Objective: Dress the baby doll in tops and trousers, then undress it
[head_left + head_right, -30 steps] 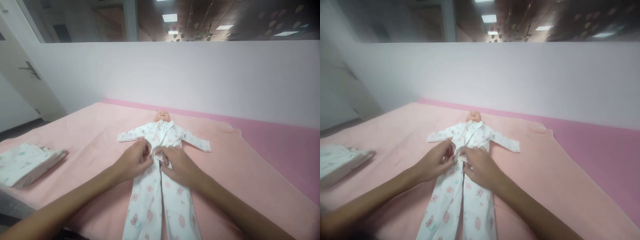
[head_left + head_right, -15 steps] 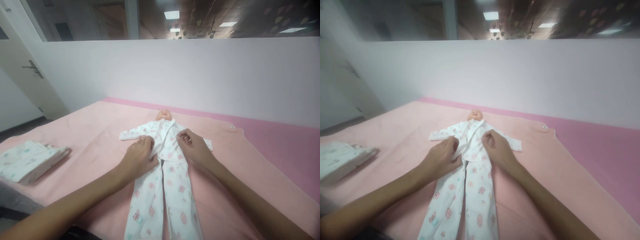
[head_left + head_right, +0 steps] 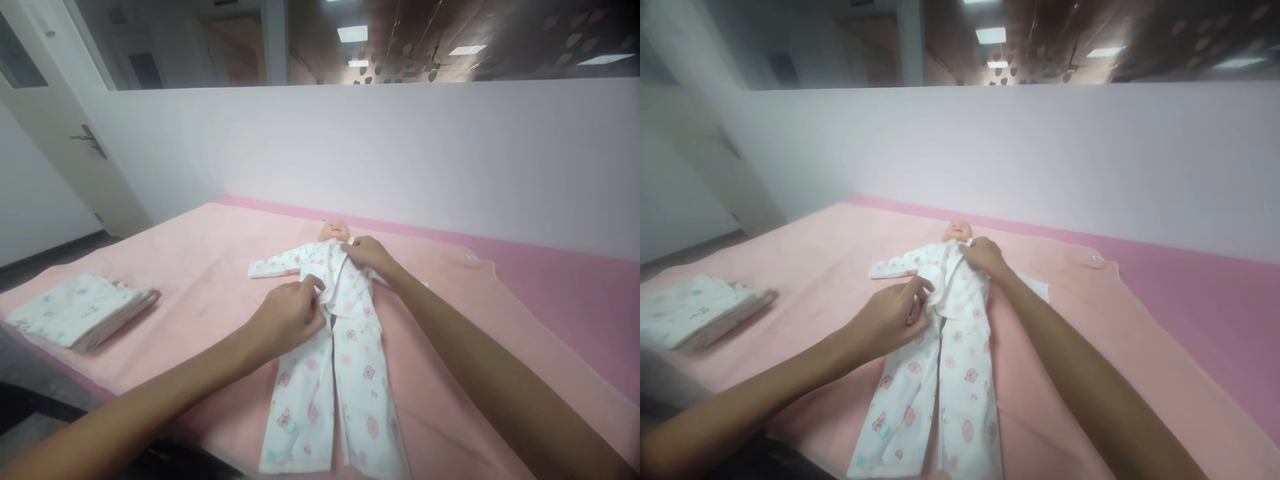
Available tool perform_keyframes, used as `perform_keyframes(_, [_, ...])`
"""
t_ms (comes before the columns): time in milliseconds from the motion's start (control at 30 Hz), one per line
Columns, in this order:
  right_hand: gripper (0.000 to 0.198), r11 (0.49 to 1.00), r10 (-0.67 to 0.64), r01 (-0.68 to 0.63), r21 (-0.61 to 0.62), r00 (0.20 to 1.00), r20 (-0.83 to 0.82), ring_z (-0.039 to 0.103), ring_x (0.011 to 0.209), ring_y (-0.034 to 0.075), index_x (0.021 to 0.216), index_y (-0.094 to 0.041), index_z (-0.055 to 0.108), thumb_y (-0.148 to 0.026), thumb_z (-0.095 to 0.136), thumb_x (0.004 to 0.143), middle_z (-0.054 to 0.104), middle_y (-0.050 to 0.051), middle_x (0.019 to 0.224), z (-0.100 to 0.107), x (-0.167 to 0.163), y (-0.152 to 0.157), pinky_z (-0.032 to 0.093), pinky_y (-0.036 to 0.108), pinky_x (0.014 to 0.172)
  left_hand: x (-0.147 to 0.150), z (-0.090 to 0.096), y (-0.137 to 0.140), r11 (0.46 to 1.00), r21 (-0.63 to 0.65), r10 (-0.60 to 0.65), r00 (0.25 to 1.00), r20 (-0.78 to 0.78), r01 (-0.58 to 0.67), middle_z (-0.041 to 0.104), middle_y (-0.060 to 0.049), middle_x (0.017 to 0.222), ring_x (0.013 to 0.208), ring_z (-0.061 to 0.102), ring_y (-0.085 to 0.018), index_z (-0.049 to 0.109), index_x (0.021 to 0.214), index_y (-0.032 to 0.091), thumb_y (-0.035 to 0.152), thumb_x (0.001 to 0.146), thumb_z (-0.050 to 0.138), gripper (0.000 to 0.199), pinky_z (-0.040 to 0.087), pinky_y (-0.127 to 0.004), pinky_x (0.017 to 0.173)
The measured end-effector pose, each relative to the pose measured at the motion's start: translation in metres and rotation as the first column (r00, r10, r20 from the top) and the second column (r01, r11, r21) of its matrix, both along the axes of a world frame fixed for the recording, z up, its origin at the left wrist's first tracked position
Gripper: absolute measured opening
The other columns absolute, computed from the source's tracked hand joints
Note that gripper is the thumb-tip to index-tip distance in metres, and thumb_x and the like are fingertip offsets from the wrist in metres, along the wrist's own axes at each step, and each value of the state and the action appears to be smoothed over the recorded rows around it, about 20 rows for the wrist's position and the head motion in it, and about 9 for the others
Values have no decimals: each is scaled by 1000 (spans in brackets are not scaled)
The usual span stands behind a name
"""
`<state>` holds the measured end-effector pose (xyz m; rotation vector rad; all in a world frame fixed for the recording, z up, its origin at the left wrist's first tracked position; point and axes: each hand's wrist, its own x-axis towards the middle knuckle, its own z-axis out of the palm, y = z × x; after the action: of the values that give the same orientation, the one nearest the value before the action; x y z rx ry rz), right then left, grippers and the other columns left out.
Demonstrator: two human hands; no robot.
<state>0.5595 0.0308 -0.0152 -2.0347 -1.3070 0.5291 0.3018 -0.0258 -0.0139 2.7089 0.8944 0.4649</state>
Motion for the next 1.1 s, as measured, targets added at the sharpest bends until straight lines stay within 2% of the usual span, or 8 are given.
perform_keyframes(167, [32,997,41,-31,73,989,-142,49,59,12,73,-22,49,-44,58,94,54,-1,67,8,19,2,35,26,56,7,-2,5,987,162,-35,997,71,23,68,-5,98,93,63,-26,48,122,20,36,93,60,35,49,-39,80])
perform_keyframes(367, [31,993,116,-109,47,974,-195,58,72,15,88,-20,63,-50,67,91,67,3,85,10,10,-24,43,27,64,35,-7,10,949,315,62,976,-209,8,61,-13,114,94,58,-30,51,111,17,28,83,66,33,43,-38,64])
perform_keyframes(467, [31,987,148,-143,75,987,-60,63,83,18,103,-23,65,-50,71,89,71,4,104,7,-9,-63,47,30,74,37,-6,8,952,306,91,955,-282,-1,61,-11,103,87,58,-28,51,103,17,20,83,61,23,38,-37,60])
perform_keyframes(567, [28,962,221,-241,131,964,151,62,82,19,101,-24,59,-48,69,90,69,2,101,2,-29,-110,46,32,72,32,-6,8,960,279,80,962,-262,-4,60,-8,89,76,56,-24,48,93,19,19,90,52,4,35,-36,60])
perform_keyframes(667, [25,916,317,-379,134,886,340,60,86,22,97,-24,55,-40,71,89,66,3,98,-9,-44,-141,45,33,72,26,-7,9,971,239,32,984,-174,11,56,-3,77,67,49,-20,39,81,22,21,96,45,16,34,-35,61])
perform_keyframes(933, [20,929,204,-360,84,690,694,54,73,24,80,-24,41,-18,55,93,60,5,78,-29,-64,-122,38,39,74,18,-14,11,987,155,-61,996,70,49,49,1,72,65,44,-17,33,76,22,22,99,40,24,35,-32,64])
perform_keyframes(1000, [25,912,176,-374,166,725,666,50,70,21,77,-25,35,-18,52,93,56,3,74,-27,-60,-121,35,36,69,19,-15,12,981,180,-87,994,73,72,51,0,75,68,45,-17,37,76,22,22,99,40,23,38,-33,67])
perform_keyframes(1100, [30,893,106,-283,349,887,449,43,63,17,75,-25,30,-25,53,95,47,-1,69,-23,-47,-128,31,33,61,25,-17,14,962,234,-153,988,35,140,54,-2,79,73,48,-18,43,77,21,22,97,43,20,40,-34,73])
